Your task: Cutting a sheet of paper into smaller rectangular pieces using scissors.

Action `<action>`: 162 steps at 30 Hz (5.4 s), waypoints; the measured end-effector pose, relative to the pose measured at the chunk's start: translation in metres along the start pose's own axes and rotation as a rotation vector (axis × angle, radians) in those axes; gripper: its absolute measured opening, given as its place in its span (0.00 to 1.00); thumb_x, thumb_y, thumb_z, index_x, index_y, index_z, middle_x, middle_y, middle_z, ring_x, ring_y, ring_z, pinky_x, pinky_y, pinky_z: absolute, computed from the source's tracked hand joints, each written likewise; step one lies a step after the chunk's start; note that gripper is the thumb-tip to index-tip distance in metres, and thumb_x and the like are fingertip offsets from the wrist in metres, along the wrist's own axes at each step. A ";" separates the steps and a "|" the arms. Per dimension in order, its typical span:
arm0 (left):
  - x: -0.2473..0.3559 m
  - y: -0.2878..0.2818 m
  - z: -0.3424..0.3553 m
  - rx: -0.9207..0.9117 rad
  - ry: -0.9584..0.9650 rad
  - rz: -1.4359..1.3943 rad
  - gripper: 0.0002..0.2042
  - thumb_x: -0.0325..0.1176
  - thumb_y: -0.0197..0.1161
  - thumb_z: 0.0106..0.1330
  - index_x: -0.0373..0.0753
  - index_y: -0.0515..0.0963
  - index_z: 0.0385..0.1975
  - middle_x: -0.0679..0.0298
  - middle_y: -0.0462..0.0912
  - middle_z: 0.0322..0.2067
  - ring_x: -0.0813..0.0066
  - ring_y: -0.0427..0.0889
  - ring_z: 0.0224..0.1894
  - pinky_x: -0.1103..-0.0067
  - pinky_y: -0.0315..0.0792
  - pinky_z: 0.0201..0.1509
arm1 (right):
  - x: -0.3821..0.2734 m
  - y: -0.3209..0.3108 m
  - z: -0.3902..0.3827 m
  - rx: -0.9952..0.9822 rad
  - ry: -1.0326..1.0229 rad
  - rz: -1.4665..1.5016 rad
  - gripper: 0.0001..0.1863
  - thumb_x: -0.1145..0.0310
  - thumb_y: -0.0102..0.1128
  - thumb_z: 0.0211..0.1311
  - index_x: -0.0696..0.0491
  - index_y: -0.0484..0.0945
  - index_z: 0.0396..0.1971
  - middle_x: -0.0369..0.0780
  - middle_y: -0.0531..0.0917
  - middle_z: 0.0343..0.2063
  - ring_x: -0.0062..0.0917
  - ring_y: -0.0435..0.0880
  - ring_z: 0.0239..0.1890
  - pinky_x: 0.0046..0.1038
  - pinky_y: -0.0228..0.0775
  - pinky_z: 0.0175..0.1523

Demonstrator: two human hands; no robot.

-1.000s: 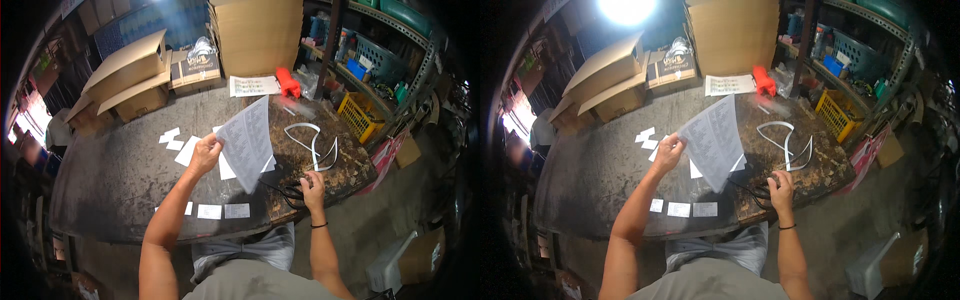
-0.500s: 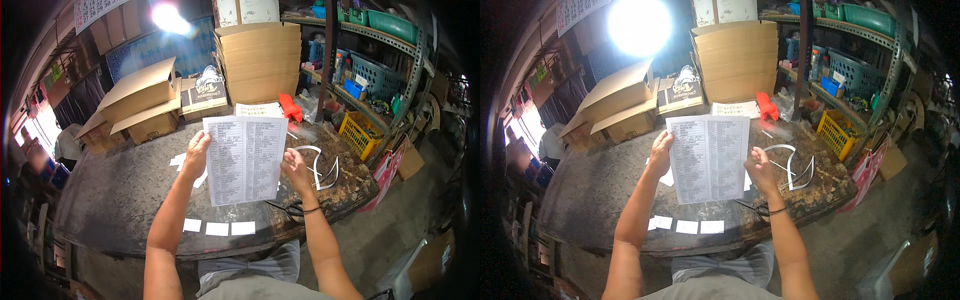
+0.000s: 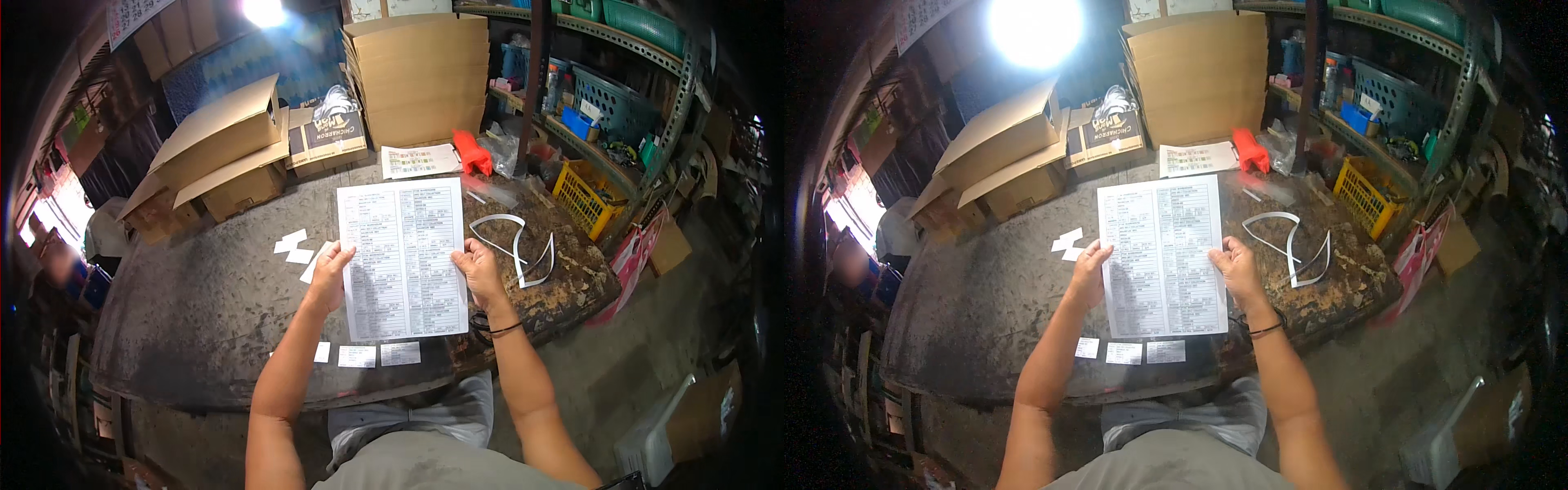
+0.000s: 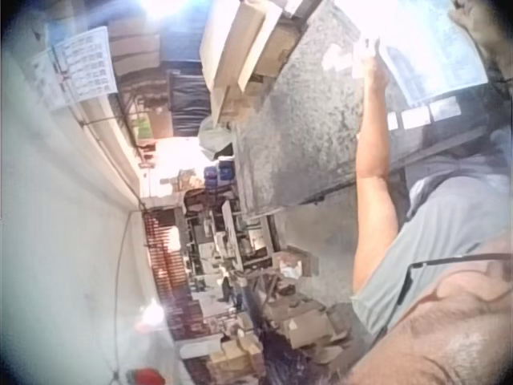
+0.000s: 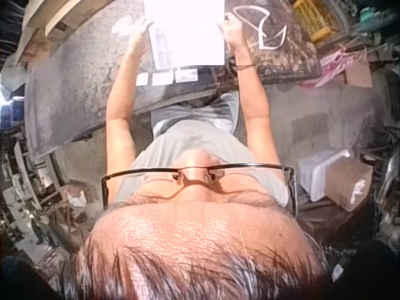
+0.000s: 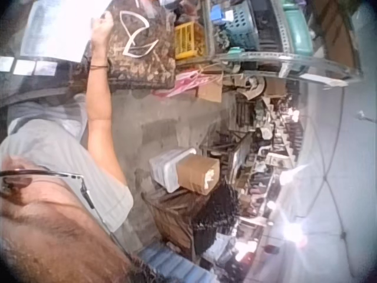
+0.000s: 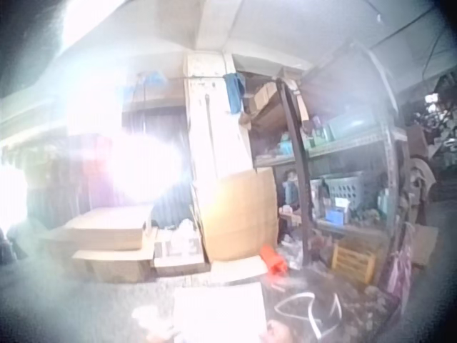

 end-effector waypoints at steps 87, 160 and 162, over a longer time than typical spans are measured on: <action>-0.183 0.109 -0.110 0.187 -0.392 -0.182 0.16 0.35 0.50 0.70 0.27 0.66 0.49 0.53 0.78 0.34 0.70 0.79 0.27 0.79 0.76 0.26 | 0.074 -0.087 -0.331 0.375 0.477 0.341 0.43 0.77 0.71 0.41 0.58 0.60 0.61 0.36 0.74 0.27 0.26 0.80 0.26 0.25 0.74 0.33; -0.268 0.117 -0.190 0.182 -0.731 -0.165 0.17 0.39 0.52 0.68 0.28 0.70 0.45 0.51 0.80 0.37 0.65 0.81 0.35 0.72 0.77 0.39 | -0.112 0.002 -0.313 -0.051 -0.454 0.575 0.36 0.58 0.58 0.63 0.48 0.47 0.64 0.47 0.69 0.49 0.42 0.78 0.46 0.50 0.71 0.53; -0.261 0.097 -0.192 0.236 -0.689 -0.143 0.18 0.39 0.52 0.68 0.28 0.70 0.45 0.51 0.79 0.37 0.65 0.81 0.36 0.71 0.77 0.39 | -0.138 0.017 -0.305 -0.185 -0.522 0.615 0.35 0.60 0.57 0.64 0.46 0.46 0.64 0.48 0.67 0.52 0.39 0.79 0.44 0.47 0.74 0.50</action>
Point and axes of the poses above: each hand's wrist, its own z-axis towards the middle knuckle, its own y-axis out of the palm, x = y × z, the point moved 7 cm from there along z, towards the middle knuckle
